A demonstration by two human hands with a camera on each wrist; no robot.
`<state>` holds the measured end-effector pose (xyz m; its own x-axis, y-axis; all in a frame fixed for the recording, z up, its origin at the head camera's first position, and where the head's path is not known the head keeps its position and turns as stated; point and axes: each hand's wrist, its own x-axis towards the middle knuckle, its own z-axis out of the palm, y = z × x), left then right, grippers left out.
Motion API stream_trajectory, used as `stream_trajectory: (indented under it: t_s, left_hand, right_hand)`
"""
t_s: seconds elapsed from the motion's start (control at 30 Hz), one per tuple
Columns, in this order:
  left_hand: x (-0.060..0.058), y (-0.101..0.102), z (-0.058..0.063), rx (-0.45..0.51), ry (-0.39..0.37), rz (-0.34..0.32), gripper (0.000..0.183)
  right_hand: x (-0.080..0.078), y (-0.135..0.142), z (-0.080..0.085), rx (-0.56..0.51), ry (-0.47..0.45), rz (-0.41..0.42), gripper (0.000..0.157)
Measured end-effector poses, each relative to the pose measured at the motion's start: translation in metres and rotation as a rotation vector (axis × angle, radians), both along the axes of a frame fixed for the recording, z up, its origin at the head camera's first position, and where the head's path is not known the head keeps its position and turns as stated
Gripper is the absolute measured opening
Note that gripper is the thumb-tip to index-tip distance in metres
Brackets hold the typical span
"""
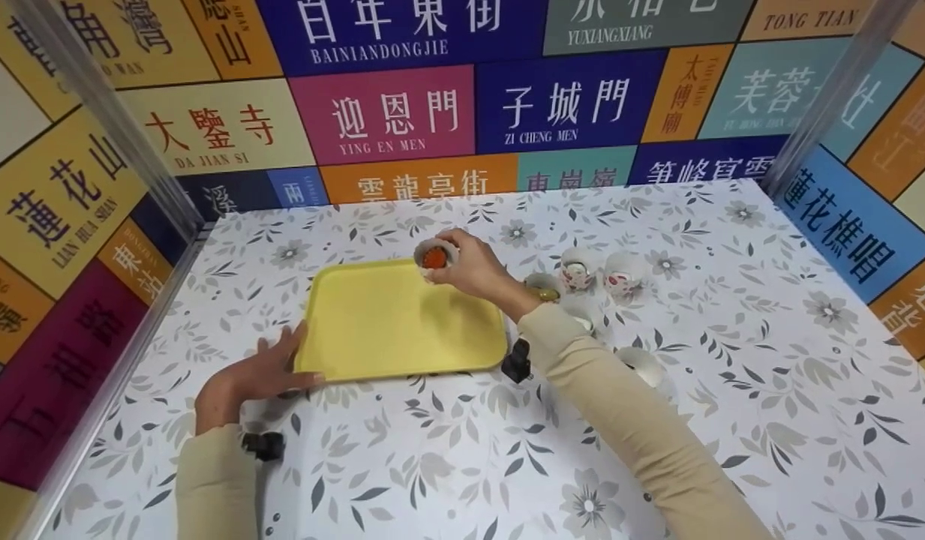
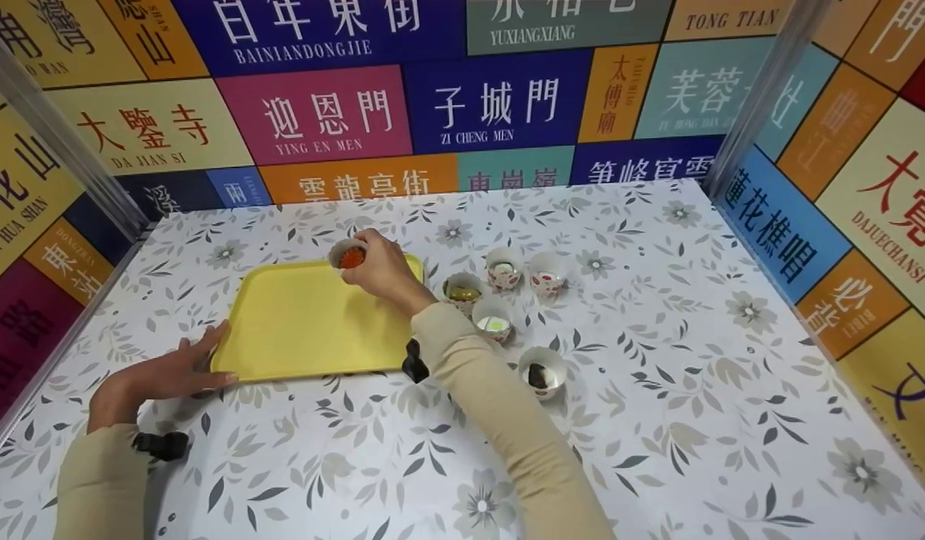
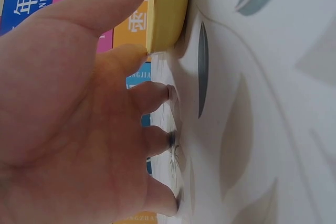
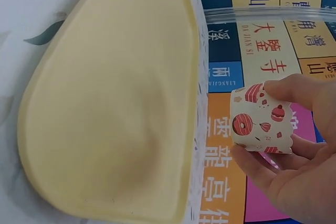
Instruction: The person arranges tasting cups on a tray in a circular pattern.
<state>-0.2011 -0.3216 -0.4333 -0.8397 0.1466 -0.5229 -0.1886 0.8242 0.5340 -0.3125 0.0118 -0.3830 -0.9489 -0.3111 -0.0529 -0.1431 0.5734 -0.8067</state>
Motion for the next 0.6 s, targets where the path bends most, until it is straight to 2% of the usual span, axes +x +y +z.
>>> stream_trajectory:
  t_s: [0.27, 0.4, 0.6]
  left_hand:
    - [0.001, 0.000, 0.000, 0.008, 0.020, -0.028, 0.114]
    - [0.000, 0.001, 0.000, 0.005, 0.022, -0.022, 0.115]
    - [-0.001, 0.000, 0.000, 0.003, 0.024, -0.012, 0.115]
  right_hand:
    - [-0.007, -0.011, -0.005, -0.054, -0.062, 0.015, 0.063]
    - [-0.010, -0.019, -0.009, -0.077, -0.097, 0.008, 0.063]
    - [-0.019, -0.031, -0.021, -0.103, -0.084, -0.019, 0.058]
